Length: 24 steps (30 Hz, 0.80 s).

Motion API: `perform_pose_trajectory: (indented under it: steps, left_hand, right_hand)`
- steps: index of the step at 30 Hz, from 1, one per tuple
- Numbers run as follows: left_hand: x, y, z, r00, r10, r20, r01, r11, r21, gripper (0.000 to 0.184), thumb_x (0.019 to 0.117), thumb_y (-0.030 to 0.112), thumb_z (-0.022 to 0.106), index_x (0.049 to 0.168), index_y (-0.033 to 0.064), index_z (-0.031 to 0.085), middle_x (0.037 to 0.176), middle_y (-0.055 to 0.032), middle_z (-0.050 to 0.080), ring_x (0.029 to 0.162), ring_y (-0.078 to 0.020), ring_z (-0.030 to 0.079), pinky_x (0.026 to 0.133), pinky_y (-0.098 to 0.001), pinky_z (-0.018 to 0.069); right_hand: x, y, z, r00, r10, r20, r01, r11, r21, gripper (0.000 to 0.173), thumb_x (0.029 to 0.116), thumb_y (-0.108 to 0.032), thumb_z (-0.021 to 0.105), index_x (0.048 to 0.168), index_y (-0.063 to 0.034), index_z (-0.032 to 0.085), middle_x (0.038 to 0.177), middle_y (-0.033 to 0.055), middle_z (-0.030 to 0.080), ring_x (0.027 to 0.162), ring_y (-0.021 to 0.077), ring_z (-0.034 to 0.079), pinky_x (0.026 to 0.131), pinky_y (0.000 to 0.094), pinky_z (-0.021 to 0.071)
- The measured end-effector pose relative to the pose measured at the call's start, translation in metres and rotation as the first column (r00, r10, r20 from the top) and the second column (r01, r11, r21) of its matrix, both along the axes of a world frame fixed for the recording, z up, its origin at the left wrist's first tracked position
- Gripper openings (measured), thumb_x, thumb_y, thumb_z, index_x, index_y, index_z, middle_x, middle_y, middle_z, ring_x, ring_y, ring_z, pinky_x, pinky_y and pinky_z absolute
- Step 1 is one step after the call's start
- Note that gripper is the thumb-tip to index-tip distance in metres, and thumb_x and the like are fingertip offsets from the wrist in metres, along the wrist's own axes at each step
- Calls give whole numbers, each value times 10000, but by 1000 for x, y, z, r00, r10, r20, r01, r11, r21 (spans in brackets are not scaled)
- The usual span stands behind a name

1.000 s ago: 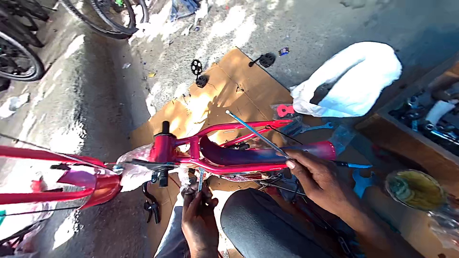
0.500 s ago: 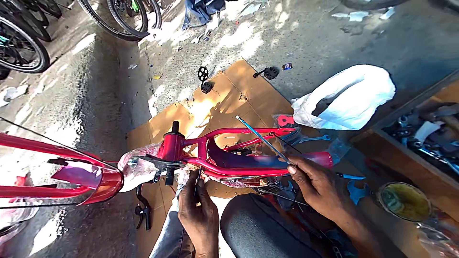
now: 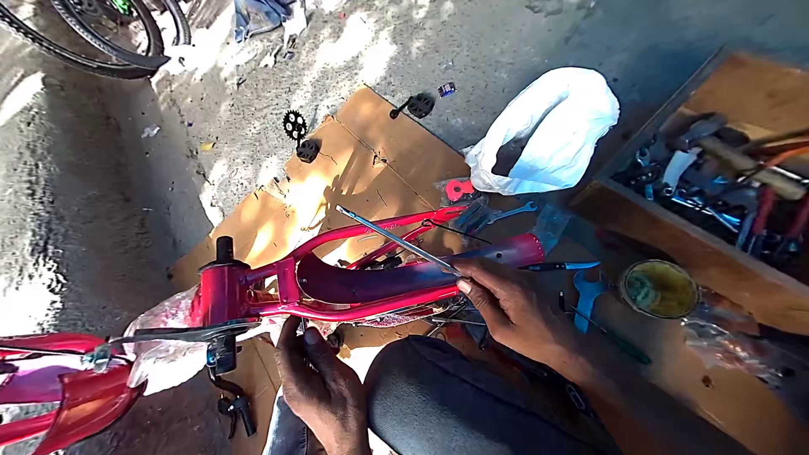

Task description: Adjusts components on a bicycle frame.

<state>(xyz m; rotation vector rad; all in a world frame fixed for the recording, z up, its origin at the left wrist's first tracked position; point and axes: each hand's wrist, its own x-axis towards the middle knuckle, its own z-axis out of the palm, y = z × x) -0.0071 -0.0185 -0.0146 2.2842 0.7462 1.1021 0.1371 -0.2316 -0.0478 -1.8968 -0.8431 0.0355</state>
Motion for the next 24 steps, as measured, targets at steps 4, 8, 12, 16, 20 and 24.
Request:
perform_pose_trajectory:
  steps: [4,8,12,16,20,24]
  left_hand:
    - [-5,1,2,991,-121,60,128,982,-138,390,1075,125,411,1332,-160,475,1001,-60,600,720,-18,598,639,-191,548]
    - [-4,0,8,984,-84,156,129,944,-304,370,1063,110,403,1316,-134,519,1018,-24,622,689,-35,622,616,-219,578]
    - [-1,3,3,983,-90,161,130,957,-259,376,1074,102,397,1317,-160,515,1007,-20,644,657,-11,612,590,-199,563]
    - [0,10,-12,978,-124,170,161,961,-224,380,1079,104,407,1321,-171,507,1000,-23,663,632,-13,615,581,-210,571]
    - [-5,23,-45,980,-95,176,142,949,-281,360,1061,85,427,1276,-182,535,980,-40,680,700,-19,632,651,-214,577]
    - [-7,14,-24,967,-142,210,185,961,-205,380,1082,91,403,1316,-195,489,987,-17,651,679,-7,604,634,-206,559]
  right_hand:
    - [0,0,3,999,-7,44,9,999,-31,318,1050,-244,502,1302,-155,675,1041,-38,688,831,28,646,704,232,569]
    - [2,-2,10,992,36,119,-15,985,-174,327,1039,-294,479,1270,-199,690,925,-37,641,702,81,615,547,294,519]
    - [22,-1,16,967,121,225,-56,960,-275,320,1041,-323,478,1262,-213,683,930,-28,670,686,111,634,543,323,522]
    - [42,3,19,933,226,280,-132,939,-317,310,1032,-287,497,1257,-192,689,935,-14,662,804,138,652,649,331,548]
    - [44,14,17,922,263,284,-159,926,-342,252,1008,-261,525,1171,-196,706,898,-11,610,777,145,621,605,327,521]
    - [39,16,6,938,254,235,-166,927,-338,244,1004,-263,526,1133,-173,712,970,5,666,893,163,658,695,346,551]
